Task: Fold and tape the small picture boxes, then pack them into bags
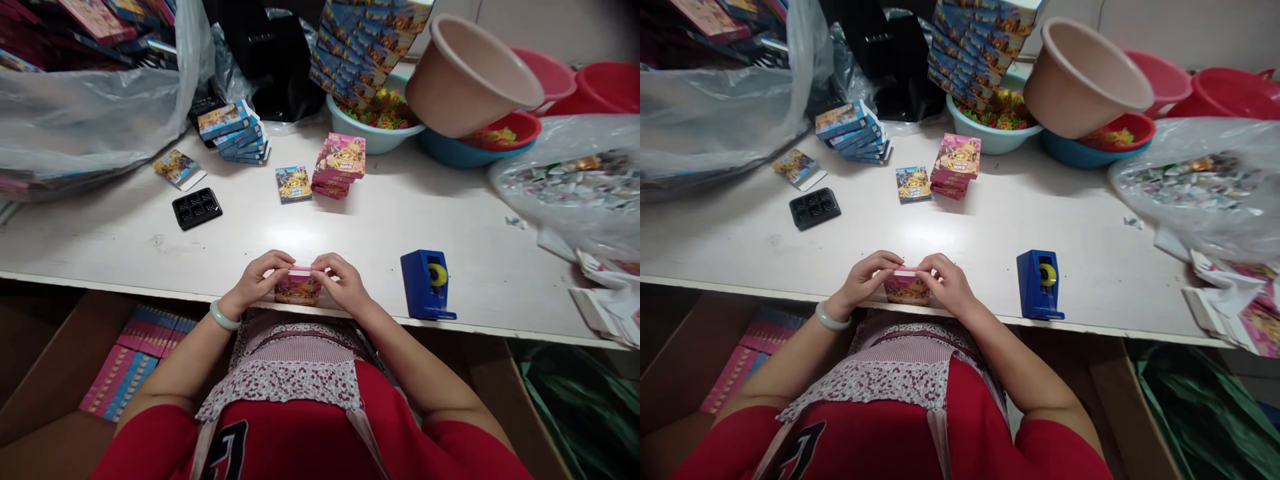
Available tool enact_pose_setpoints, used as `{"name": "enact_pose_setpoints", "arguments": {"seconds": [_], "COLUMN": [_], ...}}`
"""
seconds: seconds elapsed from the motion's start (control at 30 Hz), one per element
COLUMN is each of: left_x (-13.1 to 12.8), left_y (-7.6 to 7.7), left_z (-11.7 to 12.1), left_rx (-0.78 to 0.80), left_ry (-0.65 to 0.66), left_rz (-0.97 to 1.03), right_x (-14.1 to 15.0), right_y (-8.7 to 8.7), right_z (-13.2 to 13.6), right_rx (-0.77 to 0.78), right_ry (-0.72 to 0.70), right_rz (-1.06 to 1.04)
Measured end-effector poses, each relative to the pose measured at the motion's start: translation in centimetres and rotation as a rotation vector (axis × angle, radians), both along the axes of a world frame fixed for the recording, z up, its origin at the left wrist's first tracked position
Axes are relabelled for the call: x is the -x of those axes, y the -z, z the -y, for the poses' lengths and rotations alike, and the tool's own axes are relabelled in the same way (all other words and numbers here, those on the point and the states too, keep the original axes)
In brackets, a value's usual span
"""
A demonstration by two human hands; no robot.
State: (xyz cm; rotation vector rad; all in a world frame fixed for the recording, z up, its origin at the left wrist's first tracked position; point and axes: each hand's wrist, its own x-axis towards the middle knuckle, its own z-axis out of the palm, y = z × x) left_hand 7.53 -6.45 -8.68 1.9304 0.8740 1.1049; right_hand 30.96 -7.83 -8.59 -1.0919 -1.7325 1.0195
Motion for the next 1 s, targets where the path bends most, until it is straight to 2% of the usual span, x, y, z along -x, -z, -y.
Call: {"name": "enact_pose_setpoints", "arguments": {"seconds": [0.07, 0.13, 0.23, 0.33, 0.43, 0.5, 0.57, 0.63, 0.7, 0.77, 0.83, 0.9, 1.0], "left_x": [0.9, 1.6, 1.9, 1.8, 1.4, 0.5, -1.2, -3.3, -5.2, -6.4, -6.8, -6.8, -6.5], "left_y": [0.2, 0.4, 0.6, 0.4, 0.3, 0.5, 0.8, 1.2, 1.5, 1.7, 1.9, 2.0, 2.0], "left_z": [0.4, 0.8, 1.1, 0.9, 0.7, 0.6, 0.4, 0.3, 0.2, 0.0, -0.2, -0.3, -0.2], "left_rx": [-0.062, -0.114, -0.18, -0.183, -0.046, 0.023, 0.005, -0.067, -0.145, -0.218, -0.28, -0.288, -0.236], "left_ry": [0.094, 0.13, 0.106, 0.088, 0.062, -0.052, -0.231, -0.34, -0.34, -0.29, -0.263, -0.252, -0.248], "left_rz": [-0.022, -0.052, -0.068, -0.062, -0.049, -0.001, 0.063, 0.094, 0.07, 0.006, -0.042, -0.067, -0.095], "right_x": [-0.7, -1.2, -0.8, 0.3, 0.0, -2.3, -6.3, -11.4, -16.1, -19.5, -21.0, -21.2, -20.4], "right_y": [0.5, 1.3, 2.5, 3.0, 2.4, 1.7, 1.0, 0.3, -0.3, -0.6, -0.3, 0.3, 1.6], "right_z": [0.7, 1.3, 1.8, 1.7, 2.1, 2.7, 3.8, 5.5, 7.4, 9.0, 10.0, 10.1, 9.7], "right_rx": [-0.125, -0.259, -0.415, -0.46, -0.326, -0.207, -0.152, -0.142, -0.086, 0.026, 0.136, 0.206, 0.244], "right_ry": [-0.066, -0.103, -0.049, 0.015, 0.007, 0.057, 0.206, 0.436, 0.668, 0.805, 0.826, 0.808, 0.827], "right_rz": [0.032, 0.054, 0.067, 0.048, 0.008, -0.01, 0.048, 0.205, 0.421, 0.626, 0.755, 0.763, 0.538]}}
